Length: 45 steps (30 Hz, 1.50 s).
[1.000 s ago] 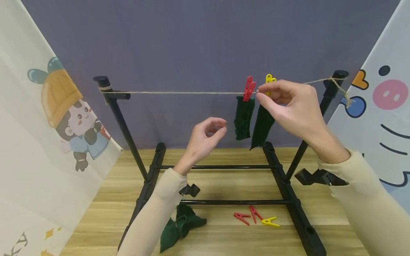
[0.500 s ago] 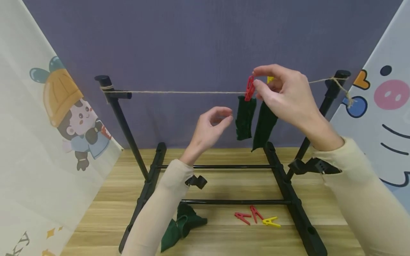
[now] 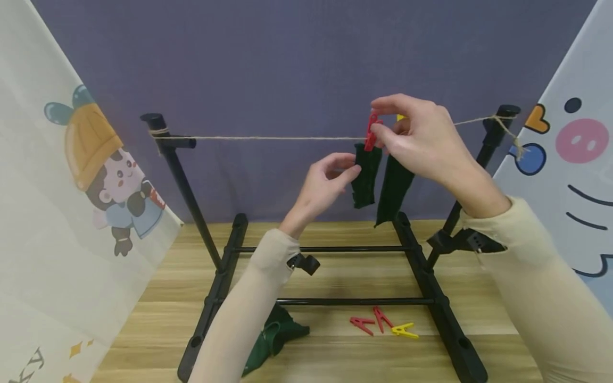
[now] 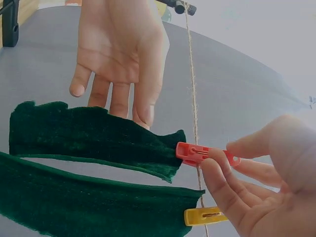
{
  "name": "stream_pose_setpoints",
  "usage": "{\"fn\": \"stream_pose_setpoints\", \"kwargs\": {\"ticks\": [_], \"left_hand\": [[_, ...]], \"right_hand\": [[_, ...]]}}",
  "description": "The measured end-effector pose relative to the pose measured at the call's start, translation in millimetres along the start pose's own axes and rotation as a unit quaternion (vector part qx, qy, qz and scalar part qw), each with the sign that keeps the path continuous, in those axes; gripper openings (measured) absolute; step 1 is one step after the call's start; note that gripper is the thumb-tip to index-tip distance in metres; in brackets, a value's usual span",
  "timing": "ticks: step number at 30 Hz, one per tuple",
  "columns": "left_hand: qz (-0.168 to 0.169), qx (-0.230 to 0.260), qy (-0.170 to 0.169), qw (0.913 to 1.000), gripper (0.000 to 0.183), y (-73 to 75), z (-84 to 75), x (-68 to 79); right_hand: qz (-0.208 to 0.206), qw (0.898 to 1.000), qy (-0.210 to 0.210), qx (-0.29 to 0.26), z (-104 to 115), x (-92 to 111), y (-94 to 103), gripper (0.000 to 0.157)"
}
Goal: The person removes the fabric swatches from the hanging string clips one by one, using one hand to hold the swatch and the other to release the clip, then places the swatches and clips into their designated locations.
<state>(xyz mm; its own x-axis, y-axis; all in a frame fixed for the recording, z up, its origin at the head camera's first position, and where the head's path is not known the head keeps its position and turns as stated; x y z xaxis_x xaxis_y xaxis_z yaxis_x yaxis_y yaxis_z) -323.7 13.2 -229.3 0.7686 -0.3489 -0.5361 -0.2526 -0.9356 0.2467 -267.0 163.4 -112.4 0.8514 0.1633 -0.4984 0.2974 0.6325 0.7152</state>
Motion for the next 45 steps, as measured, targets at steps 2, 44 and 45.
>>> {"fn": "stream_pose_setpoints", "kwargs": {"ticks": [2,44,45], "left_hand": [[0.001,0.001,0.004,1.0,0.041,-1.7,-1.0,-1.9],[-0.043,0.012,-0.008,0.999,0.024,1.5,-11.9,-14.1],[-0.044,0.012,-0.008,0.9989,0.024,1.5,-11.5,-14.1]], "right_hand": [[-0.005,1.0,0.005,0.008,0.2,0.2,1.0,0.043],[-0.121,0.992,0.032,-0.03,0.5,1.4,11.0,0.027],[-0.123,0.991,0.033,-0.03,0.7,1.2,11.3,0.026]]}}
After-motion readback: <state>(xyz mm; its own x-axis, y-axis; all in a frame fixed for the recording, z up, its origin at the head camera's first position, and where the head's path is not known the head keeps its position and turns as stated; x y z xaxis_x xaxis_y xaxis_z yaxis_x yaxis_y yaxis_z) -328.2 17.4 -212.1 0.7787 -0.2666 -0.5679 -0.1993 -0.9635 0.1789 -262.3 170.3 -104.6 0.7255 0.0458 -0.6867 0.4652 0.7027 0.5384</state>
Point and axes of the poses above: each hand's wrist, its own x-axis away from the middle knuckle, its own y-axis out of the back of the hand, z = x × y, the point moved 7 cm from there along -x, towards the middle knuckle, and after that the axes turned 6 degrees about -y, right-handed, at the moved point
